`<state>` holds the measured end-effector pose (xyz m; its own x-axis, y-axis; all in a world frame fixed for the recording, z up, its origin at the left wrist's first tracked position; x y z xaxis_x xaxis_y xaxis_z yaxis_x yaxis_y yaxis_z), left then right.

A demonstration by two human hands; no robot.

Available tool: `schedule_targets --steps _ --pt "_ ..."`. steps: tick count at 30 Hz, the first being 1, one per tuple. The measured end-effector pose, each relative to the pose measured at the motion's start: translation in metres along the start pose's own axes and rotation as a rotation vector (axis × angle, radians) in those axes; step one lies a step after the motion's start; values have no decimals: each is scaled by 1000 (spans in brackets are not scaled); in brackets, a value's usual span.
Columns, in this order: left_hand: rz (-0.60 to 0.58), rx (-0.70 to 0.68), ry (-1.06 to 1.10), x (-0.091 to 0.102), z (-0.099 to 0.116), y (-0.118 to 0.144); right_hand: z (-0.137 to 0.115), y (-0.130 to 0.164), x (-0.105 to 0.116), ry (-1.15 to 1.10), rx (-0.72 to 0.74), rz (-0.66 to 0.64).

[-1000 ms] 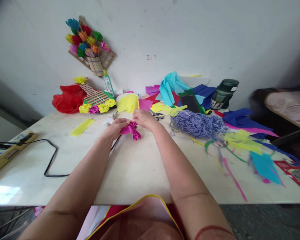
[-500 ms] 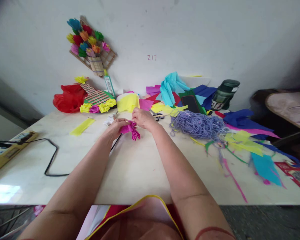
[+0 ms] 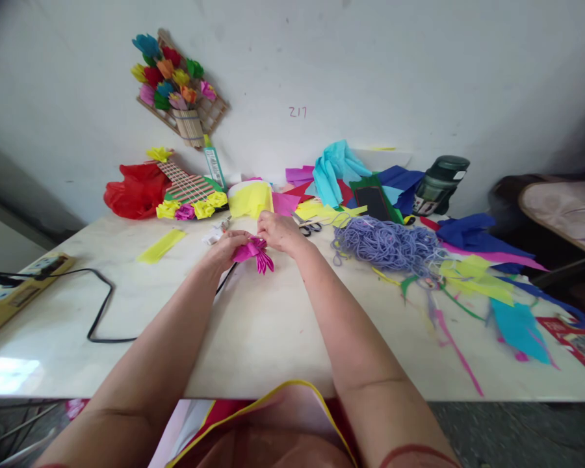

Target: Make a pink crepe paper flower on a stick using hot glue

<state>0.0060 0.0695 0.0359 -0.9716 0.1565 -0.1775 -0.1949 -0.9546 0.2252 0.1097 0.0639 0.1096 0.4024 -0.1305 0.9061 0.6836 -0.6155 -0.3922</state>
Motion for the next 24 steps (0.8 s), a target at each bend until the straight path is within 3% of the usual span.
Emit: schedule_targets --steps 17,24 --pt "-55 -70 -24 -3 7 4 1 -2 2 -114 1 33" --pt "-36 -84 -14 4 7 3 14 -14 -9 -113 -4 -68"
Point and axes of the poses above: each hand's wrist, its own y-axis away from the middle knuckle, its own x-axis out of the back of the hand, z = x × y, the point moved 8 cm from there along -y, towards the middle knuckle, and after that the axes turned 9 degrees about x, right-handed, at the moved point
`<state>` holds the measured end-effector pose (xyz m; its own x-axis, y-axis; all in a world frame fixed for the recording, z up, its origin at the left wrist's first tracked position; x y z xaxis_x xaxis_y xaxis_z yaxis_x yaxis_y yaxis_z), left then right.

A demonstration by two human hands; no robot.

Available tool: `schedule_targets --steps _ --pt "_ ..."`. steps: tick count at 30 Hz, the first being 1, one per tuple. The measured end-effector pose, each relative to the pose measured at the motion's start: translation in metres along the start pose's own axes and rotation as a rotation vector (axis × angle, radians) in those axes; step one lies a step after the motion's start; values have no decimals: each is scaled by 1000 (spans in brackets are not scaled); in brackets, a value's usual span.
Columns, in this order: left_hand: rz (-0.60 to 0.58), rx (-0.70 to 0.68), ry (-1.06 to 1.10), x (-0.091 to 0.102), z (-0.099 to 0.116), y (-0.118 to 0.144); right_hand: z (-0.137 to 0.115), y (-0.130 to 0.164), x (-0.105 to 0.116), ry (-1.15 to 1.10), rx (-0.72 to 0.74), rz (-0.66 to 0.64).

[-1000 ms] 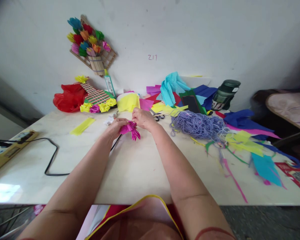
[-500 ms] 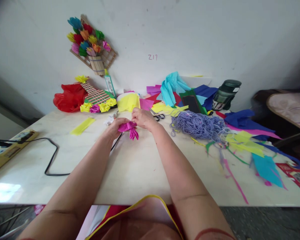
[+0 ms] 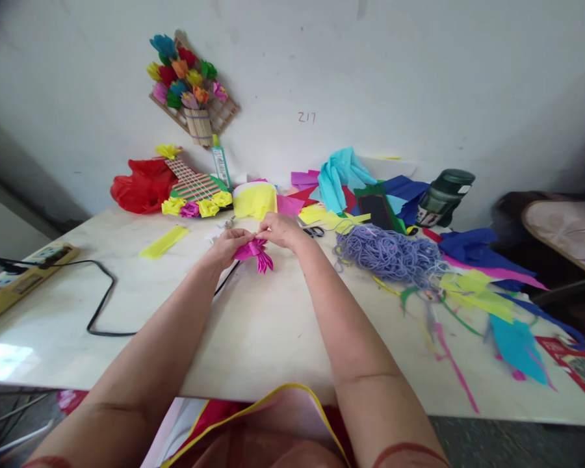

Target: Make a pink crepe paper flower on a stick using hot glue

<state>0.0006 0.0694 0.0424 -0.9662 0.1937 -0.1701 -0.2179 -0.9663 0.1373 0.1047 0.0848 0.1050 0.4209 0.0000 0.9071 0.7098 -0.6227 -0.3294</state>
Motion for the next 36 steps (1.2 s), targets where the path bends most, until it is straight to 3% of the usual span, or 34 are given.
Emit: schedule_targets --steps 5,11,16,24,36 --pt "-41 -22 1 -2 2 1 -5 0 1 -87 15 -52" --pt "-7 -29 -61 -2 2 1 -8 5 -2 -78 28 -115" --pt "10 -23 -43 -3 3 2 -6 5 3 -31 59 -36" --pt "16 37 198 -6 1 3 -11 6 12 72 51 38" --pt "-3 63 156 -1 -3 -1 -16 5 15 124 28 38"
Point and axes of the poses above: each hand's wrist, its own y-axis away from the middle knuckle, its own x-axis out of the back of the hand, z = x × y, the point moved 8 cm from there along -y, towards the middle knuckle, and after that the axes turned 9 degrees about x, right-handed, at the moved point
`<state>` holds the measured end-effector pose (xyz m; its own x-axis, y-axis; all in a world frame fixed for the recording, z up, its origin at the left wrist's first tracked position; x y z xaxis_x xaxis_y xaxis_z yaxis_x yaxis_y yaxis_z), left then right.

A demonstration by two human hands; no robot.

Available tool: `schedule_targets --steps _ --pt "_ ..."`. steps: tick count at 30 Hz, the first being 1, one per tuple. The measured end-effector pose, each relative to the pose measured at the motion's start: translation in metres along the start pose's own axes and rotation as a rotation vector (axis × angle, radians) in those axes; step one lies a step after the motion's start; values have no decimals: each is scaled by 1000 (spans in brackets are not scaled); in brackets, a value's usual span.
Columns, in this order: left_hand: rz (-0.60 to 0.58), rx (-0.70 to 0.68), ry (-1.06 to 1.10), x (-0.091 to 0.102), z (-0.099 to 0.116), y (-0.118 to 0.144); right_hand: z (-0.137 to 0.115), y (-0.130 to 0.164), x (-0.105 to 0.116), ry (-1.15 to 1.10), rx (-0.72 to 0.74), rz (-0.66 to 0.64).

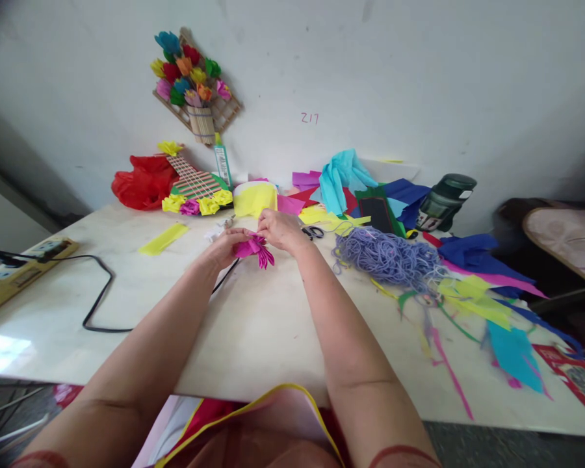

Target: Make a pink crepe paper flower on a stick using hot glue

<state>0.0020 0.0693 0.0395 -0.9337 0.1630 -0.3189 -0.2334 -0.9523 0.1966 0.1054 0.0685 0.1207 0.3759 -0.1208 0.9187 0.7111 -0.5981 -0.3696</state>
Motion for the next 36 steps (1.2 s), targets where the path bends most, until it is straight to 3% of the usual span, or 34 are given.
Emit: schedule_targets --steps 16,24,36 --pt "57 13 38 0 0 1 2 -1 0 -36 -91 -16" --pt "16 -3 22 3 -3 -4 -7 -2 0 64 -88 -18" --pt "88 -123 -145 6 5 -3 3 1 -6 60 -111 -152"
Point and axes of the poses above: each hand's wrist, its own y-axis away from the middle knuckle, its own x-axis out of the back of the hand, z = x × y, the point moved 8 cm from there along -y, towards the middle knuckle, and after that the axes turned 9 degrees about x, right-handed, at the moved point
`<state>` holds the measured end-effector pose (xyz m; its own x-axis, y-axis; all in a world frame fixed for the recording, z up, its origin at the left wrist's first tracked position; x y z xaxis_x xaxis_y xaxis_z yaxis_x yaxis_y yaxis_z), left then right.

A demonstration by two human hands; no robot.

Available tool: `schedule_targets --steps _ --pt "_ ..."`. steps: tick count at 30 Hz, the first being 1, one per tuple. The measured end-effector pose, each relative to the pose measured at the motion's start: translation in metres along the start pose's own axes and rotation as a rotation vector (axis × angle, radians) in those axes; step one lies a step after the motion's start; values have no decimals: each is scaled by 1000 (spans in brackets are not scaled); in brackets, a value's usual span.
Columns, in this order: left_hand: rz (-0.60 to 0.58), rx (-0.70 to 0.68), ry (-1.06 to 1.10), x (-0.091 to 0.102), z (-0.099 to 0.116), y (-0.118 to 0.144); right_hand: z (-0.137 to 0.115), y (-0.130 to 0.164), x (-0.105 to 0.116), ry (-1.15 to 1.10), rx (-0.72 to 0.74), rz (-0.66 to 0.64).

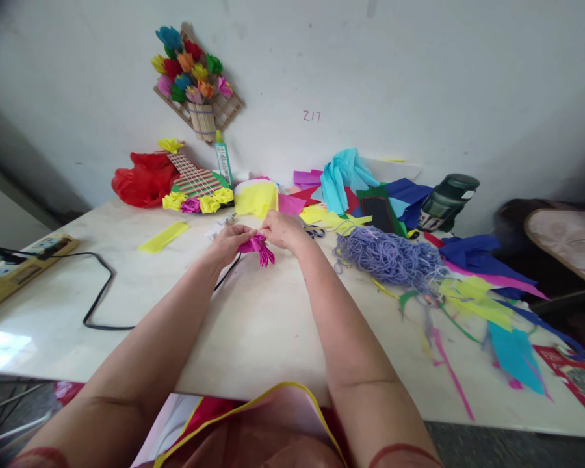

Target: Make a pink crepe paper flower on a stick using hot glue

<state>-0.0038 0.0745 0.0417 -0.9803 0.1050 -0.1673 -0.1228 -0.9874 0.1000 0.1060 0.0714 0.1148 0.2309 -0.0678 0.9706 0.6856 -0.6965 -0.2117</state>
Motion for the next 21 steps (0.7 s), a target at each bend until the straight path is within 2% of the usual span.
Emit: schedule_targets --steps 7,12,21 --pt "6 -27 -23 0 -3 -3 -3 1 2 47 -2 -1" --pt "-27 53 148 -2 -9 -6 -6 2 4 60 51 71" --pt "56 185 313 9 -18 -9 -13 0 4 26 120 87"
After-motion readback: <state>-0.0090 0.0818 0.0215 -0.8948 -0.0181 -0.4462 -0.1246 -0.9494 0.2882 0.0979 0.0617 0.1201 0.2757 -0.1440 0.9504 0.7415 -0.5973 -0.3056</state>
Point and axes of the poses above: each hand's wrist, its own y-axis away from the middle knuckle, its own x-axis out of the back of the hand, z = x × y, the point moved 8 cm from there along -y, towards the middle knuckle, and after that the axes turned 9 degrees about x, right-handed, at the moved point
